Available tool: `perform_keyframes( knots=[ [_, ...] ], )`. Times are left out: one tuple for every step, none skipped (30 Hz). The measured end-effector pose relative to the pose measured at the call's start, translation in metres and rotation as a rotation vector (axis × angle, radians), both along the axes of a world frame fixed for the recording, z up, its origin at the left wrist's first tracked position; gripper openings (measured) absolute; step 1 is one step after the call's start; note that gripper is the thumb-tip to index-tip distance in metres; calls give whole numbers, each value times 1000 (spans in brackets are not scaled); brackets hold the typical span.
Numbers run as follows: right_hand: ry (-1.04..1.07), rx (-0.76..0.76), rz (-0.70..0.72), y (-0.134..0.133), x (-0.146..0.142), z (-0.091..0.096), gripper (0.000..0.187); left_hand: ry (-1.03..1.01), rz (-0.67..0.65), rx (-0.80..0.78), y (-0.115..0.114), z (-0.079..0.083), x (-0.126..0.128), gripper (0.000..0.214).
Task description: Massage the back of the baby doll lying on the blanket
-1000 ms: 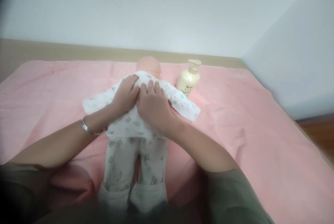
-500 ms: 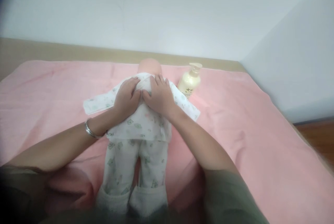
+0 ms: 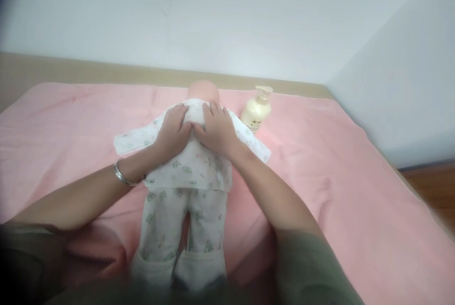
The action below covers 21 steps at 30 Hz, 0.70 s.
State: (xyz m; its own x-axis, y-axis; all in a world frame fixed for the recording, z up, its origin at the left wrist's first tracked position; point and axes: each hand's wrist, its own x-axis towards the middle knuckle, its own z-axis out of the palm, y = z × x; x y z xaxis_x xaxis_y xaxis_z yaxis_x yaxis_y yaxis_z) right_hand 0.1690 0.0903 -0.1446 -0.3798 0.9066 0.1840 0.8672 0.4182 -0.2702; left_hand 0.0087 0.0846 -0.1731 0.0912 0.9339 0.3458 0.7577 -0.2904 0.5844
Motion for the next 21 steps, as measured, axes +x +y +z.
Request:
perform_keyframes(
  knots=[
    [-5, -8, 6, 0, 0, 1, 67, -2, 1, 6, 0, 0, 0, 61],
    [-9, -17, 12, 0, 1, 2, 67, -3, 3, 11, 0, 0, 0, 60],
    [-12, -27, 18, 0, 2, 2, 68, -3, 6, 16, 0, 0, 0, 60],
    [-13, -37, 24, 0, 3, 3, 68, 0, 8, 21, -1, 0, 0, 59],
    [-11, -46, 30, 1, 4, 3, 69, 5, 9, 25, -2, 0, 0, 59],
    [-6, -53, 36, 1, 5, 3, 70, 12, 11, 30, -2, 0, 0, 59],
    [0, -58, 43, 2, 5, 3, 70, 17, 13, 39, -3, -1, 0, 58],
    [7, -63, 49, 3, 6, 3, 71, 18, 15, 55, -4, -2, 0, 57],
    [12, -66, 53, 3, 7, 3, 71, 15, 16, 76, -5, -3, -1, 54],
    [17, -66, 53, 3, 7, 3, 71, 9, 14, 104, -5, -4, -1, 52],
    [19, -63, 49, 2, 7, 3, 70, -1, 10, 136, -6, -5, -1, 49],
    [19, -54, 41, 1, 6, 4, 69, -10, 4, 167, -7, -6, -2, 47],
    [19, -41, 29, -1, 5, 4, 68, -17, -2, 194, -7, -6, -2, 45],
    [17, -23, 11, -3, 3, 4, 66, -22, -5, 212, -7, -7, -2, 44],
    [12, -2, -13, -6, 0, 3, 64, -26, -4, 221, -7, -7, -2, 43],
    [4, 17, -41, -10, -3, 3, 62, -30, 2, 219, -8, -7, -2, 42],
    [-7, 34, -70, -14, -6, 2, 62, -34, 10, 209, -8, -7, -2, 42],
    [-21, 47, -98, -18, -8, 1, 62, -37, 18, 193, -8, -6, -1, 43],
    [-39, 56, -120, -22, -11, 1, 62, -40, 25, 172, -9, -6, -1, 44],
    [-58, 62, -132, -26, -13, 1, 62, -41, 32, 150, -9, -5, -1, 45],
    [-77, 66, -138, -30, -15, 1, 62, -42, 37, 131, -9, -4, -1, 47]
  ],
)
